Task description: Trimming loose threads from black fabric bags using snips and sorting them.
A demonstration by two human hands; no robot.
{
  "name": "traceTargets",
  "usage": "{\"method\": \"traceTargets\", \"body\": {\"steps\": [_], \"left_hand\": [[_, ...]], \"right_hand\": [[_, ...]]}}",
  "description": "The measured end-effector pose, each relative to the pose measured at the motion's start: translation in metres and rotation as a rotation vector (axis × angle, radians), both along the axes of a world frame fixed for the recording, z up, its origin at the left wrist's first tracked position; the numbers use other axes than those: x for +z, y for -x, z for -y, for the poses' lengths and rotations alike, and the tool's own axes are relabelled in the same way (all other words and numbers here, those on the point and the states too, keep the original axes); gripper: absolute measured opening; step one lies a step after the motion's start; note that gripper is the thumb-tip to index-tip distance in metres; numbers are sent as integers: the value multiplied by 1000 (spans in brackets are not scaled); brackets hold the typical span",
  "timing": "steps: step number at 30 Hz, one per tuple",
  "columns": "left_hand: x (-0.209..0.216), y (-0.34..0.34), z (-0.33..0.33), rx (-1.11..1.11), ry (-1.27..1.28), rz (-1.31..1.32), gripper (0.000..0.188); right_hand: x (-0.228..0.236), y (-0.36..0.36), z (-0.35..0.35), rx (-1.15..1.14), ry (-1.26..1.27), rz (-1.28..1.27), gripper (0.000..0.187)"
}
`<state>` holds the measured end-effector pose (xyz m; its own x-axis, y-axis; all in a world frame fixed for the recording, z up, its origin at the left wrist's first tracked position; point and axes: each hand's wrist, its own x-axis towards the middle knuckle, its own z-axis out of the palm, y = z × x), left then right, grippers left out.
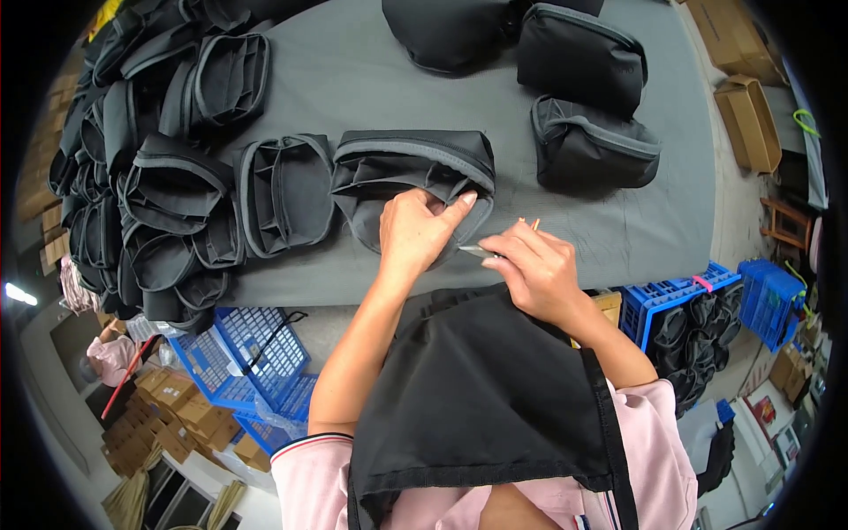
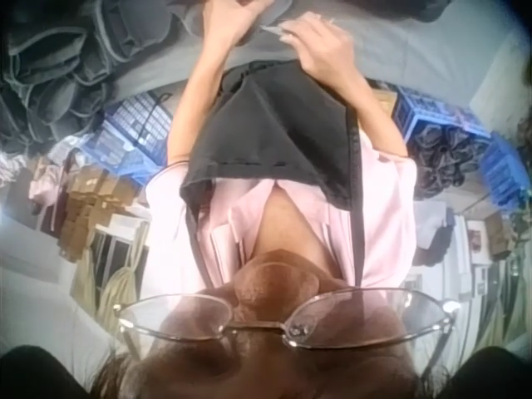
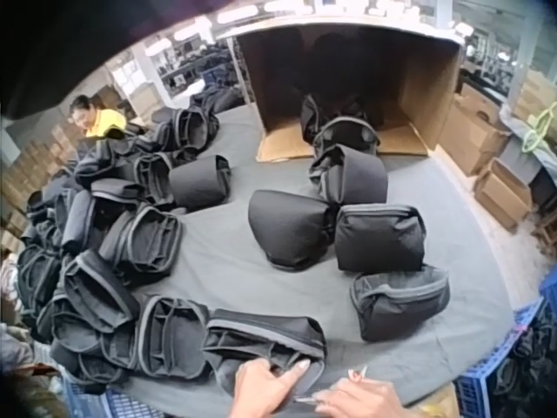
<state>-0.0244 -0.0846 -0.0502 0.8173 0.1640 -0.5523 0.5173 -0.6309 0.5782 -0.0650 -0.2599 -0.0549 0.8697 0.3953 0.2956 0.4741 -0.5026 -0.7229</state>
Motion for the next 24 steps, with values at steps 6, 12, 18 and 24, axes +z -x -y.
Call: {"method": "traceTargets", "body": {"steps": [6, 12, 18, 24], "left_hand": [[31, -7, -27, -180, 120, -74, 46], [38, 44, -38, -351, 144, 574, 59], [22, 55, -29, -75, -16, 976, 41], [12, 56, -28, -20, 23, 689, 21]], "right_hand": [[6, -13, -27, -15, -297, -252, 22], [-28, -14, -38, -177, -332, -195, 5], [-17, -15, -65, -201, -455, -175, 5], [-29, -8, -52, -171, -223, -133, 3]]}}
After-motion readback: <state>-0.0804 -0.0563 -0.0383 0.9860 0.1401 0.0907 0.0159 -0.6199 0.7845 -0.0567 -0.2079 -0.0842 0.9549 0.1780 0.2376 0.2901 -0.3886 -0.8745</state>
